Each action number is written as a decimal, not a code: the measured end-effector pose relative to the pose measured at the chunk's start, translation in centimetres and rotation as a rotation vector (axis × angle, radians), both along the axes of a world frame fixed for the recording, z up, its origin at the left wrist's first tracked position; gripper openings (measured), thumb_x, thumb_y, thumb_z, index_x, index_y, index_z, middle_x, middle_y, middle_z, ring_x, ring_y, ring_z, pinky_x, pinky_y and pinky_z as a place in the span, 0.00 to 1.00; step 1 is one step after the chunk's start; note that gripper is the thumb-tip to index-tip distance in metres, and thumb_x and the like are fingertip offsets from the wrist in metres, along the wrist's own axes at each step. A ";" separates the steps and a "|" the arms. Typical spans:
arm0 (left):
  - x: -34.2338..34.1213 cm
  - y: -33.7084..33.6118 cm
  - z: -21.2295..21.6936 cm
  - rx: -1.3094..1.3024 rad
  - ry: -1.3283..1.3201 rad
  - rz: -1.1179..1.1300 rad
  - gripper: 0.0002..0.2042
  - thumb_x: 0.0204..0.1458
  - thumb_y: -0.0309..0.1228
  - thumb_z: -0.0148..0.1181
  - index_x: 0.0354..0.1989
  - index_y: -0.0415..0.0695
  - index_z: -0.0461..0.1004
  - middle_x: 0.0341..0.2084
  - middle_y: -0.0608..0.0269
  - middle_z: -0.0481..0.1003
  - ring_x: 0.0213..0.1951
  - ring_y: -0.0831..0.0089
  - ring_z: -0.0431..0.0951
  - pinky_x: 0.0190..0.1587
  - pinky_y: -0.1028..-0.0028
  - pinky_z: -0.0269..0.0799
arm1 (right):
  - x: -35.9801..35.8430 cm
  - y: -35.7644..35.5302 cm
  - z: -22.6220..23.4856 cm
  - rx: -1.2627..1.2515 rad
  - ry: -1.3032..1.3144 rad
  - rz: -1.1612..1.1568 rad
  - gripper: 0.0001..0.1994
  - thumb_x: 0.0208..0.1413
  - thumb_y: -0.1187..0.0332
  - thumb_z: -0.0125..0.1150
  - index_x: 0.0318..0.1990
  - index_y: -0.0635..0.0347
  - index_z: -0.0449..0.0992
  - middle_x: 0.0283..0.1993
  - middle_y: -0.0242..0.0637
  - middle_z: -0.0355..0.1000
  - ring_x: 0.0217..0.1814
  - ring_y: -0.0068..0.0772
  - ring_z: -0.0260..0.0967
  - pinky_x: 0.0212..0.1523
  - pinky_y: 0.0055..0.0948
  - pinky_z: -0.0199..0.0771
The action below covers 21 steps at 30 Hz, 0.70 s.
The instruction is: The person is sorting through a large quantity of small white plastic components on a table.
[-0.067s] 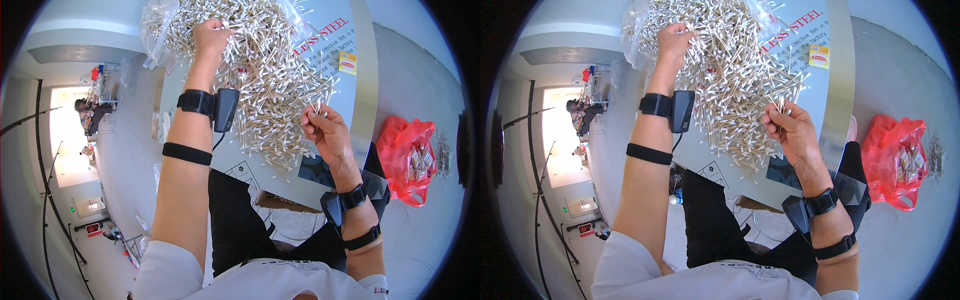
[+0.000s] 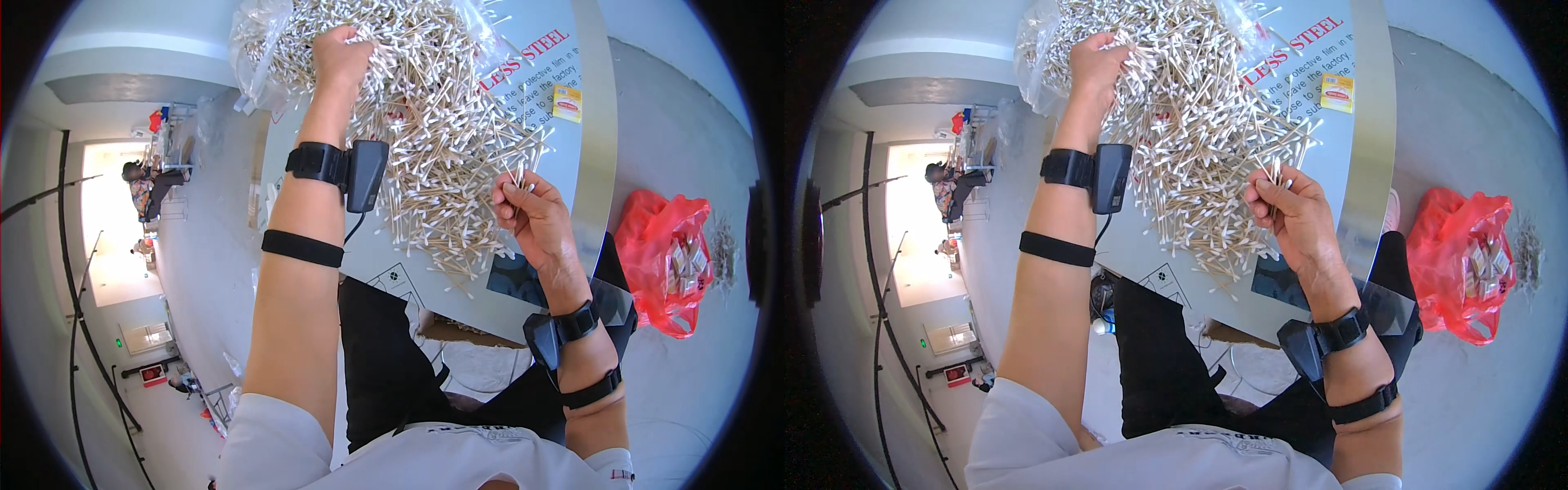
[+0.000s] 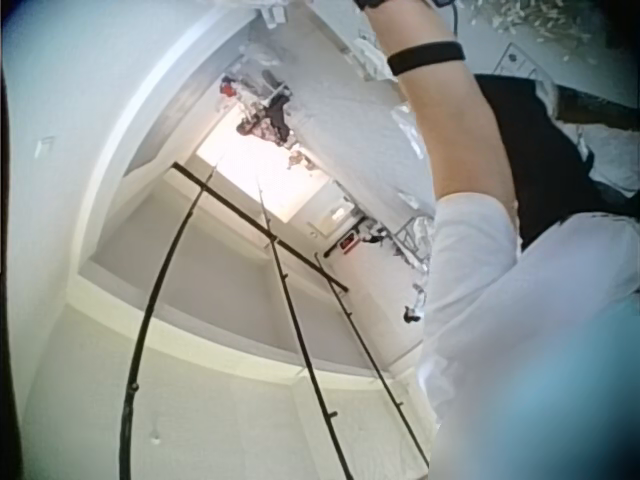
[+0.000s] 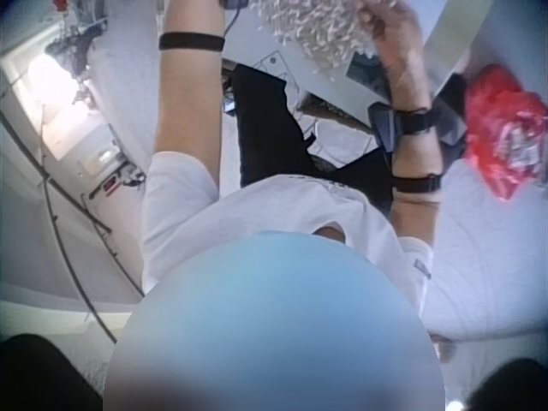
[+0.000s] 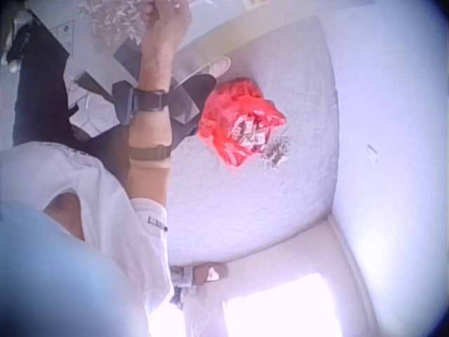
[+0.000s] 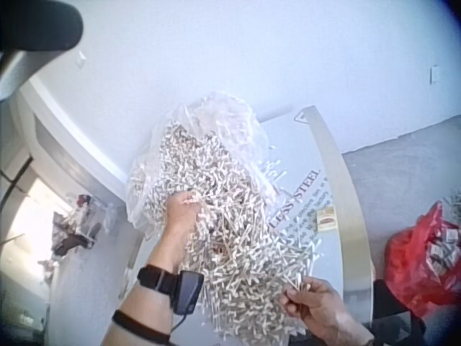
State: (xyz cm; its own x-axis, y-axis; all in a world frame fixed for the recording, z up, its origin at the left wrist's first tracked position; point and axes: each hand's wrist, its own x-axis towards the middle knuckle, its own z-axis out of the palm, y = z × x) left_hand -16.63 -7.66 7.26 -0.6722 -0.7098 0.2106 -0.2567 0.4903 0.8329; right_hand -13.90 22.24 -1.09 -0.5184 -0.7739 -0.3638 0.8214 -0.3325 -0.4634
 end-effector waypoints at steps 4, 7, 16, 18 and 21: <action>0.0 0.3 0.2 0.137 0.195 -0.090 0.14 0.39 0.22 0.62 0.37 0.33 0.73 0.24 0.60 0.73 0.24 0.76 0.71 0.27 0.77 0.66 | -0.1 0.0 0.0 0.003 -0.001 0.001 0.04 0.55 0.75 0.50 0.35 0.65 0.71 0.27 0.34 0.70 0.22 0.18 0.61 0.22 0.17 0.58; 0.8 0.8 -0.9 -0.085 0.160 -0.081 0.13 0.38 0.24 0.63 0.36 0.37 0.75 0.25 0.62 0.73 0.27 0.73 0.72 0.30 0.74 0.67 | -0.1 0.1 -0.1 0.001 -0.007 -0.004 0.04 0.55 0.75 0.50 0.35 0.65 0.71 0.27 0.34 0.70 0.22 0.18 0.60 0.22 0.17 0.58; 4.0 3.2 -4.9 -0.453 -0.253 -0.072 0.04 0.32 0.30 0.64 0.17 0.45 0.77 0.22 0.56 0.70 0.31 0.57 0.71 0.34 0.63 0.65 | 0.0 0.1 -0.2 -0.017 -0.017 -0.003 0.04 0.55 0.75 0.51 0.36 0.65 0.71 0.27 0.34 0.70 0.22 0.18 0.61 0.21 0.16 0.58; 3.6 4.0 -4.7 -0.540 -0.249 -0.088 0.03 0.32 0.30 0.64 0.17 0.45 0.77 0.22 0.56 0.71 0.33 0.57 0.71 0.36 0.63 0.65 | 0.0 0.0 -0.3 -0.016 -0.018 -0.002 0.04 0.55 0.75 0.51 0.36 0.65 0.71 0.27 0.34 0.70 0.22 0.18 0.61 0.21 0.16 0.58; 2.9 4.8 -4.3 -0.792 -0.261 -0.080 0.03 0.33 0.30 0.64 0.18 0.46 0.78 0.22 0.56 0.71 0.35 0.57 0.70 0.38 0.63 0.65 | 0.0 0.0 -0.4 -0.015 -0.023 -0.003 0.04 0.55 0.75 0.51 0.36 0.66 0.71 0.27 0.35 0.70 0.22 0.18 0.61 0.21 0.16 0.58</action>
State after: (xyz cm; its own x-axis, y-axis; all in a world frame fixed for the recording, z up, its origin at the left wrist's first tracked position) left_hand -13.76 -2.81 2.99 -0.8106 -0.3654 0.4575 -0.3329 0.9304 0.1533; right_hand -13.90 22.21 -1.44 -0.5123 -0.7779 -0.3639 0.8308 -0.3416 -0.4394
